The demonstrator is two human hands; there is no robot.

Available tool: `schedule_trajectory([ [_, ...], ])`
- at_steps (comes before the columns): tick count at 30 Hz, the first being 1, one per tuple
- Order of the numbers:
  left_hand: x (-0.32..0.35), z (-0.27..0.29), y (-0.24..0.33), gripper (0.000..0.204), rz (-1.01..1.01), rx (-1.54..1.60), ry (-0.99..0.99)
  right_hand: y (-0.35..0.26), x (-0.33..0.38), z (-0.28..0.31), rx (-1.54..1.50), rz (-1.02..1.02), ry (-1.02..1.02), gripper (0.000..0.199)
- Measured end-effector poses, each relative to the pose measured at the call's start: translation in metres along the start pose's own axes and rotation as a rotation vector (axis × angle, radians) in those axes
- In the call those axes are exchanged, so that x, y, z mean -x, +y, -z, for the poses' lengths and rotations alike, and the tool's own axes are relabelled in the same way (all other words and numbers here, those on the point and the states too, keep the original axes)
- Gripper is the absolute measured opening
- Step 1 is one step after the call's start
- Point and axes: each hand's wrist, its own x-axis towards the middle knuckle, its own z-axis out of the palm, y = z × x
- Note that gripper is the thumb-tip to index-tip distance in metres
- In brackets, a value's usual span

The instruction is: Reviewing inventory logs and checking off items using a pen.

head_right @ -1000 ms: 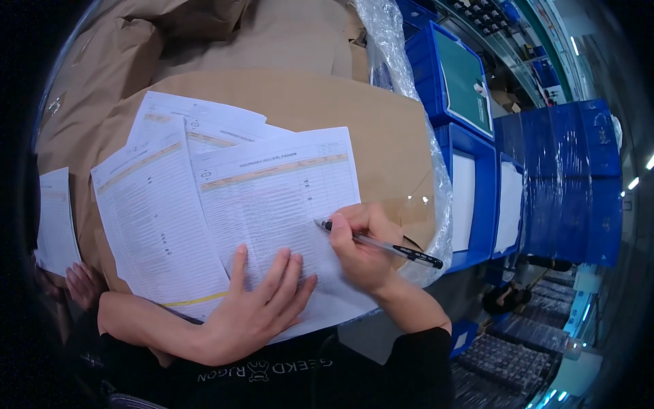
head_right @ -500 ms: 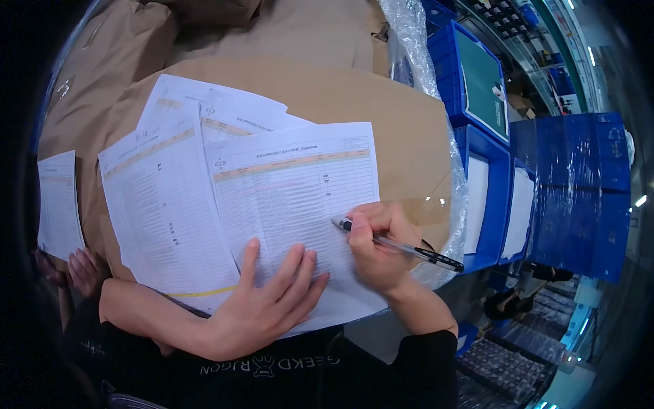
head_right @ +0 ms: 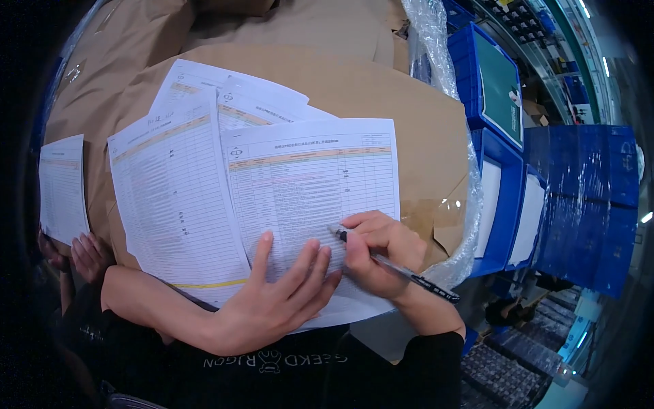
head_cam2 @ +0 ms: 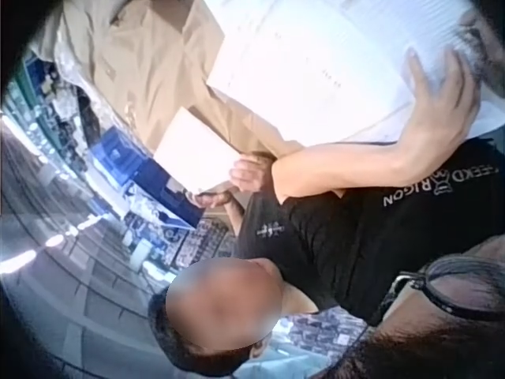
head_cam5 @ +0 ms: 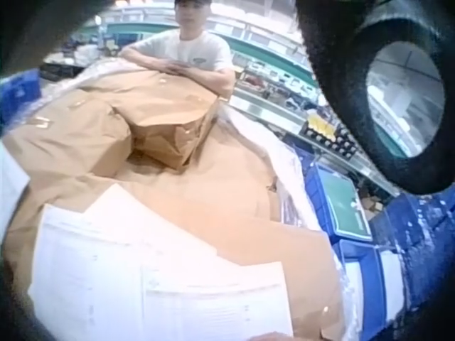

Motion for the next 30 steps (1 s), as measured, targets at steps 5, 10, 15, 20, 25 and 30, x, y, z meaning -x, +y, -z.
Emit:
schedule_trajectory([
  [5,-0.001,0.002,0.001,0.054,-0.002,-0.006,-0.017,0.004,0.012,0.003,-0.022,-0.161,0.120,0.019],
  [10,0.000,0.004,0.005,0.058,0.006,0.001,-0.145,0.008,0.015,0.006,-0.028,-0.197,0.149,0.018],
  [15,0.000,0.005,0.006,0.057,-0.009,0.022,-0.149,0.009,0.016,0.006,-0.010,-0.193,0.154,0.016],
  [20,-0.001,0.005,0.006,0.056,0.007,0.031,-0.139,0.009,0.015,0.006,0.014,-0.193,0.149,0.016],
  [25,-0.001,0.005,0.006,0.057,0.013,0.030,-0.156,0.008,0.013,0.005,0.030,-0.227,0.214,0.020],
  [30,0.000,0.005,0.005,0.058,0.012,0.036,-0.146,0.009,0.010,0.003,0.015,-0.184,0.237,0.021],
])
